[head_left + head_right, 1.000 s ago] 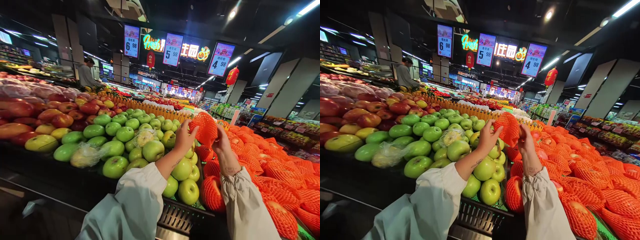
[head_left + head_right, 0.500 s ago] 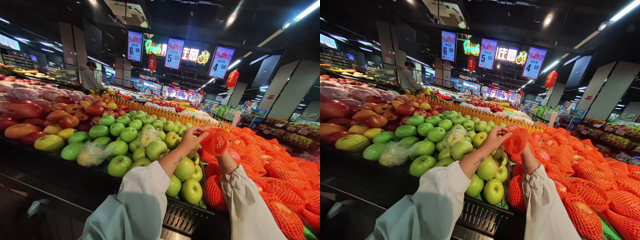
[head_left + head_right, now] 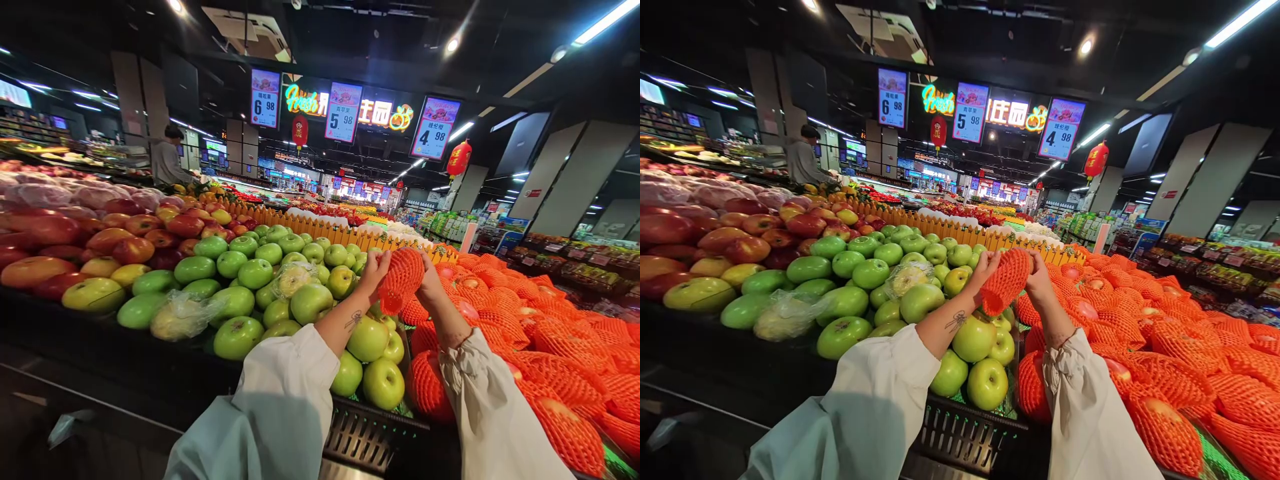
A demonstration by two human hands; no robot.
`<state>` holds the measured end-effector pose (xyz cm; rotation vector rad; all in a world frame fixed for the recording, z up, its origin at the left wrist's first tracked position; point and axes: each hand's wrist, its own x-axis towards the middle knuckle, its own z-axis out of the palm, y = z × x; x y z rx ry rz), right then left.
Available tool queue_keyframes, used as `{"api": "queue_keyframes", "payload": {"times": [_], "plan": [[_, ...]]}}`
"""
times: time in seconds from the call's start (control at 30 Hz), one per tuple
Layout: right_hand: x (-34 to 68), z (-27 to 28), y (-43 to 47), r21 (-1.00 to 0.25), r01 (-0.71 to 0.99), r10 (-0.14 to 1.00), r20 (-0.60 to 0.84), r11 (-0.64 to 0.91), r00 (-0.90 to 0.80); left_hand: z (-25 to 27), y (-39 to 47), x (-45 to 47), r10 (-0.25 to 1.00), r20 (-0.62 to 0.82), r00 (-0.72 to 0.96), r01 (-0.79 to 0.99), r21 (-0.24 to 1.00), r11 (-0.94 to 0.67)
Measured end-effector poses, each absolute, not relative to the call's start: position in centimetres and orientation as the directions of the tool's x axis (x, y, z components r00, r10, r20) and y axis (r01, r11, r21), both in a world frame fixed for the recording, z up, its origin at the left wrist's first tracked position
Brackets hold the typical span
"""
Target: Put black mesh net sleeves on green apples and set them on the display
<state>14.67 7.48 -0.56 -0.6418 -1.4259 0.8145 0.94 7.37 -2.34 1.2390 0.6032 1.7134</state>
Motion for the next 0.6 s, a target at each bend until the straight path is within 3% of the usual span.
{"api": "queue_keyframes", "payload": {"times": [0.3,0.6], "plan": [[14.3,0.5,6.1,-0.734,-0.019,0.728,0.676,0.679,-0.111,-1.0,4.8,0.5,0.902,0.429,0.058,-0.420,0.830,-0.368],[14.3,0.3,6.2,-0.747,0.013,0.743,0.659,0.665,-0.119,-0.9,5.0,0.5,0.900,0.425,-0.098,-0.396,0.813,-0.427]]}}
